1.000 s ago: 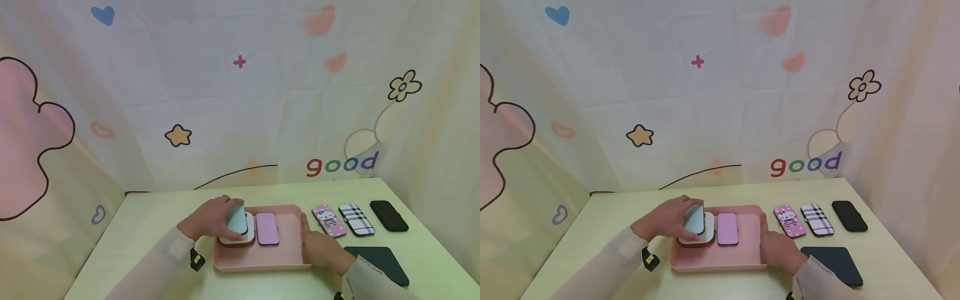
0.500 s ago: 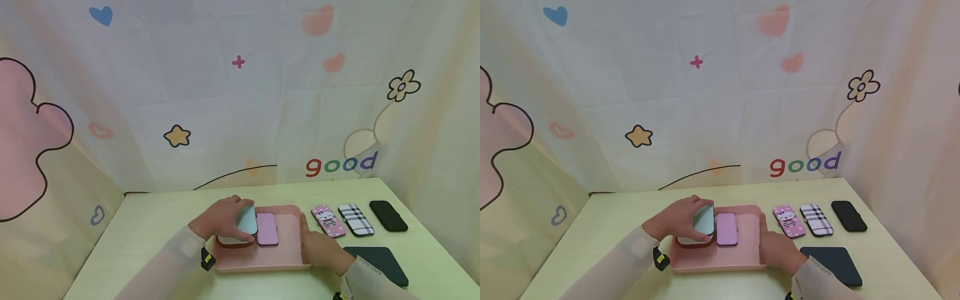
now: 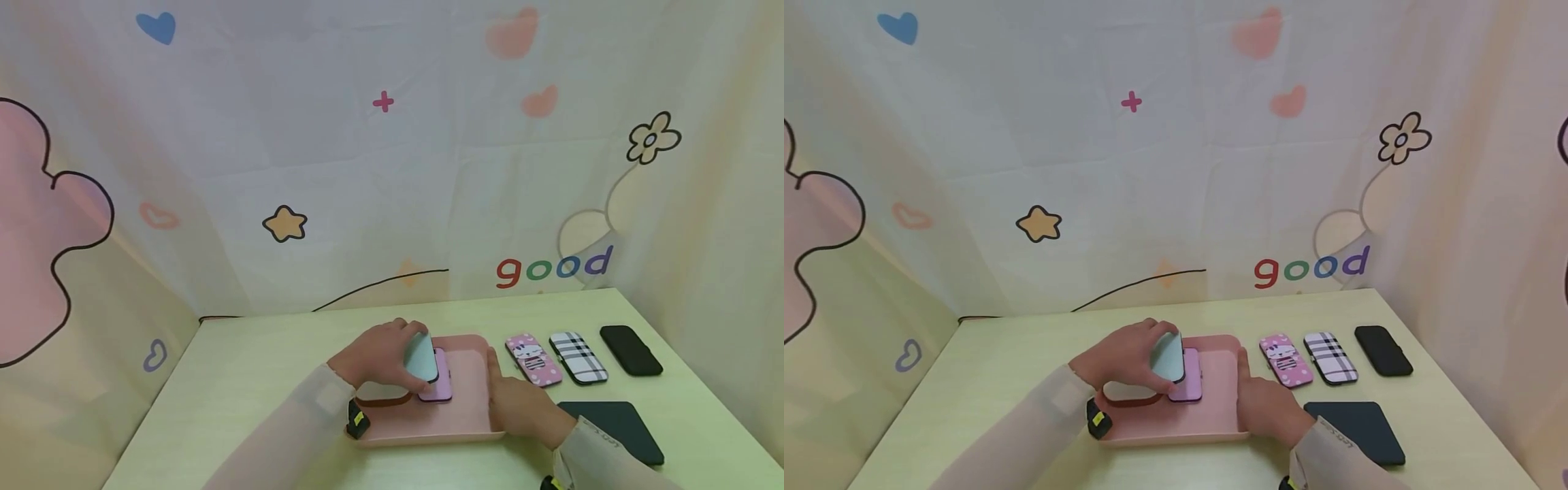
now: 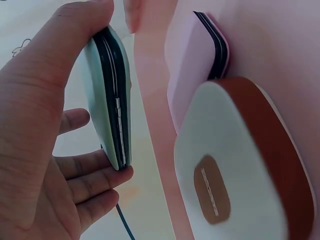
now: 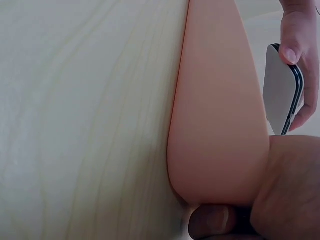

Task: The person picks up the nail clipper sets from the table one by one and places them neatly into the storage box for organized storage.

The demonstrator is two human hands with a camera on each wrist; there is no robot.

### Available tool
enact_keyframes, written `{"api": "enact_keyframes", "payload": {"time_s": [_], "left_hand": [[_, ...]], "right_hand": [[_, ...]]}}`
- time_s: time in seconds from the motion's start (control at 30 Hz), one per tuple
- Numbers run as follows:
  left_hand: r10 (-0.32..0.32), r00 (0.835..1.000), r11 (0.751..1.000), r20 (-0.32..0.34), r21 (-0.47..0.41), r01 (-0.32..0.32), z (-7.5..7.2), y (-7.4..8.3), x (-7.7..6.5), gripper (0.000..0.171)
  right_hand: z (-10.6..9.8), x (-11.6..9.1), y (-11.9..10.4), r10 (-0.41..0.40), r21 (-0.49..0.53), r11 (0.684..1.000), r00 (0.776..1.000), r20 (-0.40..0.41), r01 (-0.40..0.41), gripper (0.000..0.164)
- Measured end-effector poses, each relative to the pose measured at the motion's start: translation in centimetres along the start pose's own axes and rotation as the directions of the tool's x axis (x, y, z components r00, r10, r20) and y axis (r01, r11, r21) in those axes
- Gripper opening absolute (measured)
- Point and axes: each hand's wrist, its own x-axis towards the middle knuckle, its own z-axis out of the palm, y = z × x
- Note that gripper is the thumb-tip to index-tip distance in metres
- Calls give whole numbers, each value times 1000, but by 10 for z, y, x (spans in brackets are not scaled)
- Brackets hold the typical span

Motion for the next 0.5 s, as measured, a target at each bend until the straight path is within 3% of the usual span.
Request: {"api": "enact_keyframes", "payload": {"time_s": [0.5], "left_hand": [[68, 997, 995, 21, 75, -69, 9, 29, 26, 88]], "right_hand": [[1, 3, -1, 3, 20, 1000, 1000, -4, -3, 92]]}}
